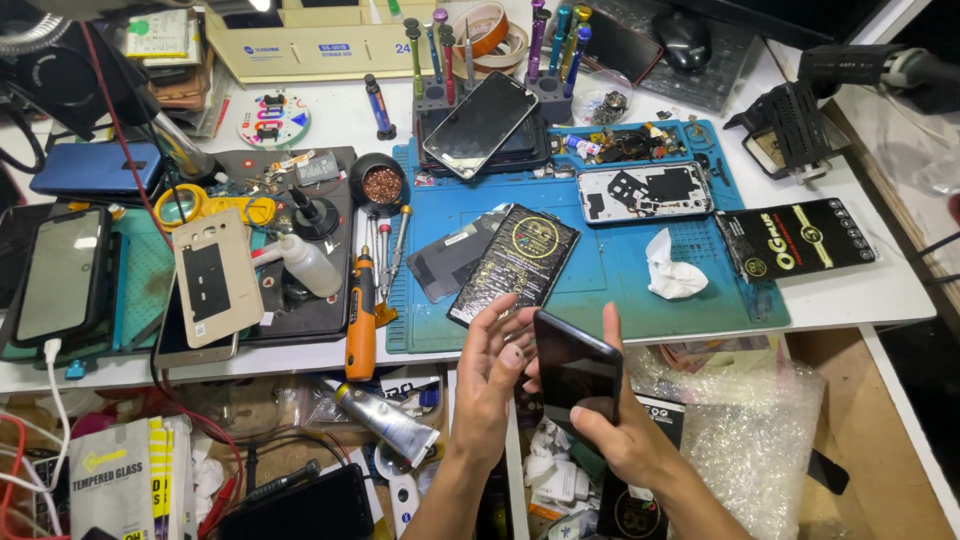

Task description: Prying open a smartphone case to inspect and repair internal components.

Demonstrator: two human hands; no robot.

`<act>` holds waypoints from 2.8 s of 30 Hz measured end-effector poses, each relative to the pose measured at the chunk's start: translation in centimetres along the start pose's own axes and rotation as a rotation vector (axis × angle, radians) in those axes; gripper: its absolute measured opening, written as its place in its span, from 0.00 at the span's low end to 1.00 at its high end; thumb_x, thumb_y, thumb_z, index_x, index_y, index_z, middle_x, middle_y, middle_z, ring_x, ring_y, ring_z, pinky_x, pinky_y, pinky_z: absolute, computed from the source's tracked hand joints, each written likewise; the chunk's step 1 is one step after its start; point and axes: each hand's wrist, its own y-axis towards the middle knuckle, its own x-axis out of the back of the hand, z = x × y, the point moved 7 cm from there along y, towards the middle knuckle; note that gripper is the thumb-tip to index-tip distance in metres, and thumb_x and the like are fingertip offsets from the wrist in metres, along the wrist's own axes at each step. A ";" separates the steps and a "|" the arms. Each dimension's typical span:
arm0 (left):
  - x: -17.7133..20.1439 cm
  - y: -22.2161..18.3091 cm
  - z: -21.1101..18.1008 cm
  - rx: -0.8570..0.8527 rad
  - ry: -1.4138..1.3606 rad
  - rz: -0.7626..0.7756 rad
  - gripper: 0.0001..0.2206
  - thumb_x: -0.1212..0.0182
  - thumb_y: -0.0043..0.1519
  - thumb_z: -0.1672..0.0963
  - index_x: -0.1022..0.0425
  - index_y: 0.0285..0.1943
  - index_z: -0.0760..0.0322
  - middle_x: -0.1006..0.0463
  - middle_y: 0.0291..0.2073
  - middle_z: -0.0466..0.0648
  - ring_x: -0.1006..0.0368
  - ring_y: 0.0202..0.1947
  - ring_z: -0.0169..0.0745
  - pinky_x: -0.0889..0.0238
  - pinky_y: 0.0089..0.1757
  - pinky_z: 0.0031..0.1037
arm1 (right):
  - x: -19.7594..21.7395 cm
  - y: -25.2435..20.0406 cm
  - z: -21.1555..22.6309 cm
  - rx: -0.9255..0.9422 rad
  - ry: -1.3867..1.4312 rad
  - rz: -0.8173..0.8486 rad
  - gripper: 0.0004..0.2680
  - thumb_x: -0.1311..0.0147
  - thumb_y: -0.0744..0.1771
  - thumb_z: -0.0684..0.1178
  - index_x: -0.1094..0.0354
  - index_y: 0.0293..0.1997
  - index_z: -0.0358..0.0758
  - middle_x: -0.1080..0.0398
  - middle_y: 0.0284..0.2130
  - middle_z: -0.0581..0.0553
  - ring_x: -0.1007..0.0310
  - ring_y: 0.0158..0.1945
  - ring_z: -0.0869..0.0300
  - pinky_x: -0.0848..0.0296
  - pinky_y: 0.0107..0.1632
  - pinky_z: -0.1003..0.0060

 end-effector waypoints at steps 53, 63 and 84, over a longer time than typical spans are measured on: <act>-2.6 -0.9 -2.3 -0.493 0.697 0.073 0.17 0.36 0.64 0.57 0.30 0.61 0.66 0.22 0.49 0.55 0.23 0.50 0.48 0.26 0.55 0.40 | 6.6 0.1 1.1 -0.161 0.792 -0.663 0.18 0.55 0.65 0.43 0.39 0.63 0.29 0.30 0.54 0.33 0.28 0.50 0.45 0.27 0.55 0.39; -7.3 -3.5 -1.7 -0.943 1.007 0.323 0.08 0.47 0.69 0.61 0.21 0.48 0.58 0.18 0.48 0.47 0.23 0.56 0.62 0.37 0.59 0.52 | 5.0 -0.2 -1.8 -0.464 0.914 -0.511 0.20 0.53 0.64 0.47 0.33 0.62 0.26 0.26 0.44 0.28 0.25 0.44 0.39 0.27 0.51 0.52; -7.8 -3.8 -1.3 -0.962 0.953 0.334 0.09 0.45 0.68 0.61 0.18 0.44 0.56 0.17 0.42 0.45 0.23 0.48 0.51 0.38 0.59 0.53 | 4.2 -0.1 -2.8 -0.474 0.986 -0.519 0.18 0.54 0.65 0.48 0.32 0.60 0.28 0.26 0.43 0.29 0.26 0.44 0.42 0.28 0.54 0.52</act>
